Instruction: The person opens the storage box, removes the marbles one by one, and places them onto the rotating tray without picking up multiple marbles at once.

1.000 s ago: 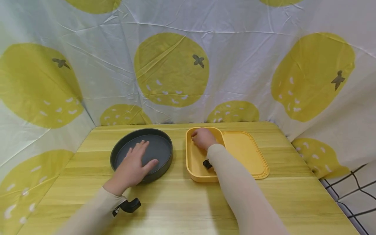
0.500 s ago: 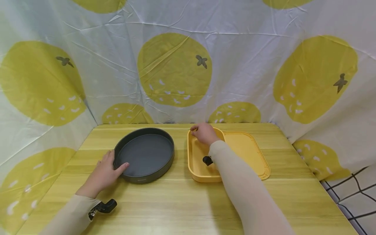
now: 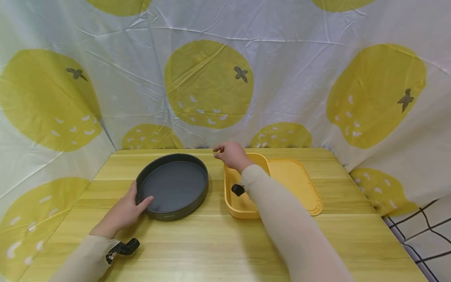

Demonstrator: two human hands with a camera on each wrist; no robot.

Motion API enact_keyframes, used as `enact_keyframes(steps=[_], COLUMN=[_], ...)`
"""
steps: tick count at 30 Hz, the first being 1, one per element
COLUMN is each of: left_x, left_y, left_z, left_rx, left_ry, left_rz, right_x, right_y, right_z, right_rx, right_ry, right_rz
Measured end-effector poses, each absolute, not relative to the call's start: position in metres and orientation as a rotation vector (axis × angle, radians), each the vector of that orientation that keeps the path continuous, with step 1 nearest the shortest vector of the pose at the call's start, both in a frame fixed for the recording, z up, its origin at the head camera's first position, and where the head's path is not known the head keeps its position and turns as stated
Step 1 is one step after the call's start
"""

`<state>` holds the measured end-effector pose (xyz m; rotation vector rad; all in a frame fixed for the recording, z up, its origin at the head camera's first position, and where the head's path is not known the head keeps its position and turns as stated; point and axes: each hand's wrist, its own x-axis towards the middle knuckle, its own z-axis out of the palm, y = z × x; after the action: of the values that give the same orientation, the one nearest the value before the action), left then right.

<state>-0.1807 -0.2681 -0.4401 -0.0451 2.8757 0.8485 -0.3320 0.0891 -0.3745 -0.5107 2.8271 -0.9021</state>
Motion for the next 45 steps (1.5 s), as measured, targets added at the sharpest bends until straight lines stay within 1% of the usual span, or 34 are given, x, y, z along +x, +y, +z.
enact_keyframes(steps=[12,26,38,45], left_x=[-0.18,-0.179,-0.181,-0.182], left_y=[-0.267,-0.267,-0.268,-0.269], left_z=[-0.442,-0.441,-0.443,-0.444], left_rx=[-0.065,-0.082,-0.086,-0.077], left_ry=[2.871,2.875,2.872,2.867], left_rz=[0.841,0.798,0.785,0.786], right_x=[-0.323,-0.312,-0.303,-0.298], right_y=[0.061,0.024,-0.003,-0.01], right_z=[-0.364,-0.364,-0.374,-0.377], right_rx=[-0.579,-0.69,-0.768,-0.804], right_ry=[2.813,2.789,2.723,2.692], right_rz=[-0.909,-0.921,-0.963,-0.95])
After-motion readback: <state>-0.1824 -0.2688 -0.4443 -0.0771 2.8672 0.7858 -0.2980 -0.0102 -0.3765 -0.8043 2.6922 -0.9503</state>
